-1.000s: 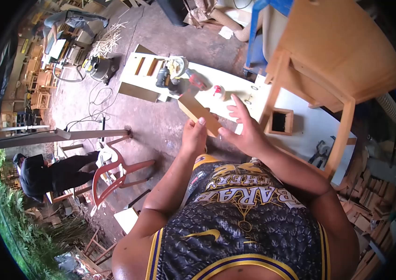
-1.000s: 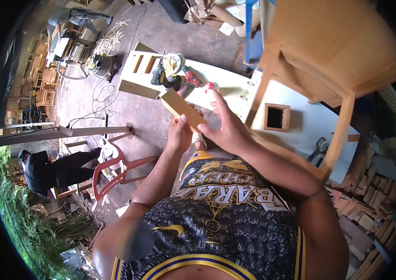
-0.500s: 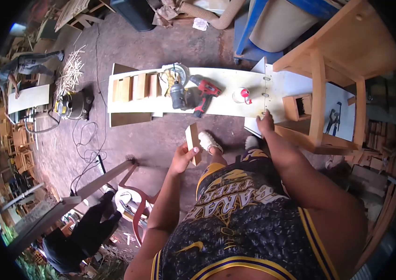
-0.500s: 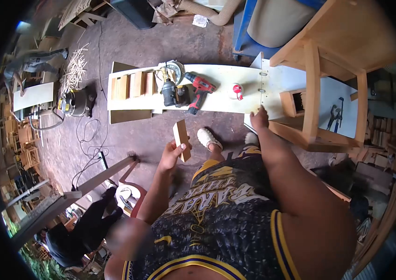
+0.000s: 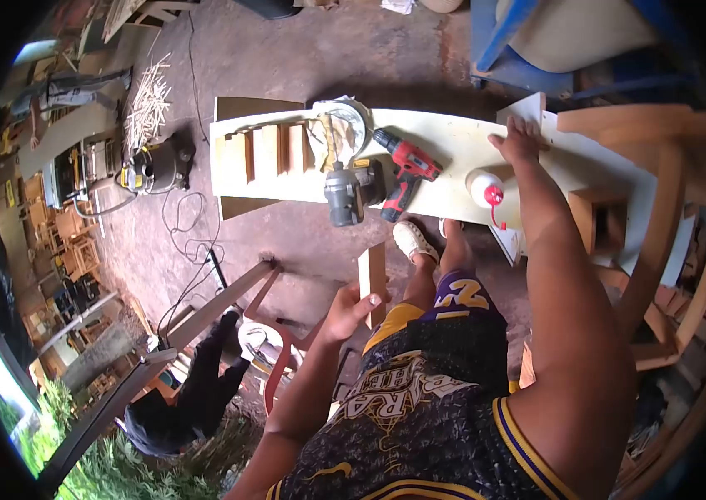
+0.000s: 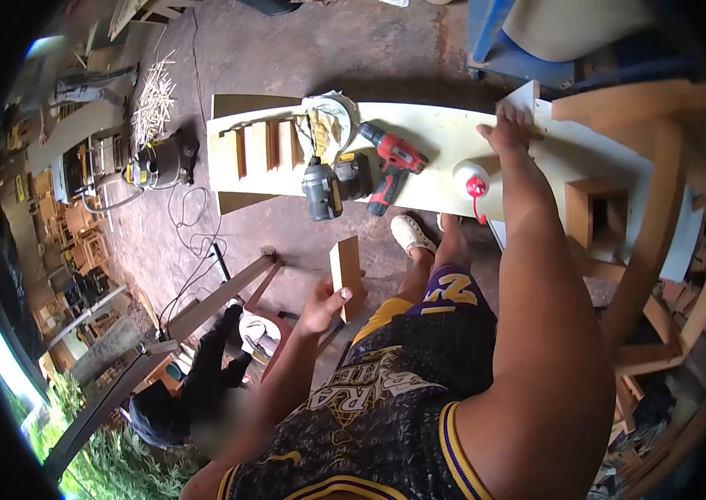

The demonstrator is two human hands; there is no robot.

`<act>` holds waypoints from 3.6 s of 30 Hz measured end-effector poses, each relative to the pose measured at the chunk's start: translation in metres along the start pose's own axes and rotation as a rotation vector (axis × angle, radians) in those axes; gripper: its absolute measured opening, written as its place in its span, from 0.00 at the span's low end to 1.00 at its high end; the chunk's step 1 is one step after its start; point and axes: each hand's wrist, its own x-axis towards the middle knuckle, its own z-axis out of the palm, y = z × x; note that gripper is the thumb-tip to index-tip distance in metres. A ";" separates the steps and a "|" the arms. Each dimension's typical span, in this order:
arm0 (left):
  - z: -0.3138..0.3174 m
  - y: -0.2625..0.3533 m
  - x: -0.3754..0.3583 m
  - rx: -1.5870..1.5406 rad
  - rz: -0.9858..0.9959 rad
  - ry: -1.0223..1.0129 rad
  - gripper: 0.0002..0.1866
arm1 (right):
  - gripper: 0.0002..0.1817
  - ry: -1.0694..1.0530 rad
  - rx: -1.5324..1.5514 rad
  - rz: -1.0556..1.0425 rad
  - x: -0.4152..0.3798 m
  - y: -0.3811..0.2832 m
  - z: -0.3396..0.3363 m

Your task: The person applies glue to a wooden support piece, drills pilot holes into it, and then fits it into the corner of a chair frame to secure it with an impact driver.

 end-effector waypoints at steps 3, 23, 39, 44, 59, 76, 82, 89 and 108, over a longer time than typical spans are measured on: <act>0.010 0.014 0.009 -0.061 -0.041 0.008 0.36 | 0.51 0.106 -0.012 -0.016 -0.016 0.004 0.016; 0.010 0.101 0.080 -0.064 0.055 -0.234 0.31 | 0.68 0.332 1.301 0.007 -0.164 -0.056 0.034; -0.026 0.086 0.099 0.152 0.105 -0.419 0.32 | 0.49 1.096 0.717 0.386 -0.115 0.091 0.055; -0.032 0.089 0.093 0.113 0.143 -0.276 0.24 | 0.33 0.491 1.081 0.796 -0.149 -0.009 0.103; -0.059 0.071 0.098 -0.073 0.552 0.212 0.26 | 0.18 -0.187 1.778 -0.231 -0.174 -0.285 -0.029; -0.142 0.059 0.094 0.041 0.635 0.290 0.25 | 0.52 0.497 0.813 -0.207 -0.049 -0.358 -0.033; -0.158 0.039 0.096 0.118 0.643 0.260 0.26 | 0.54 0.337 0.570 -0.128 -0.007 -0.393 -0.016; -0.152 0.050 0.098 0.113 0.707 0.233 0.31 | 0.41 0.194 0.962 0.015 -0.011 -0.375 -0.037; -0.099 0.077 0.074 0.612 0.714 0.429 0.34 | 0.21 0.716 1.398 1.175 -0.514 0.178 0.224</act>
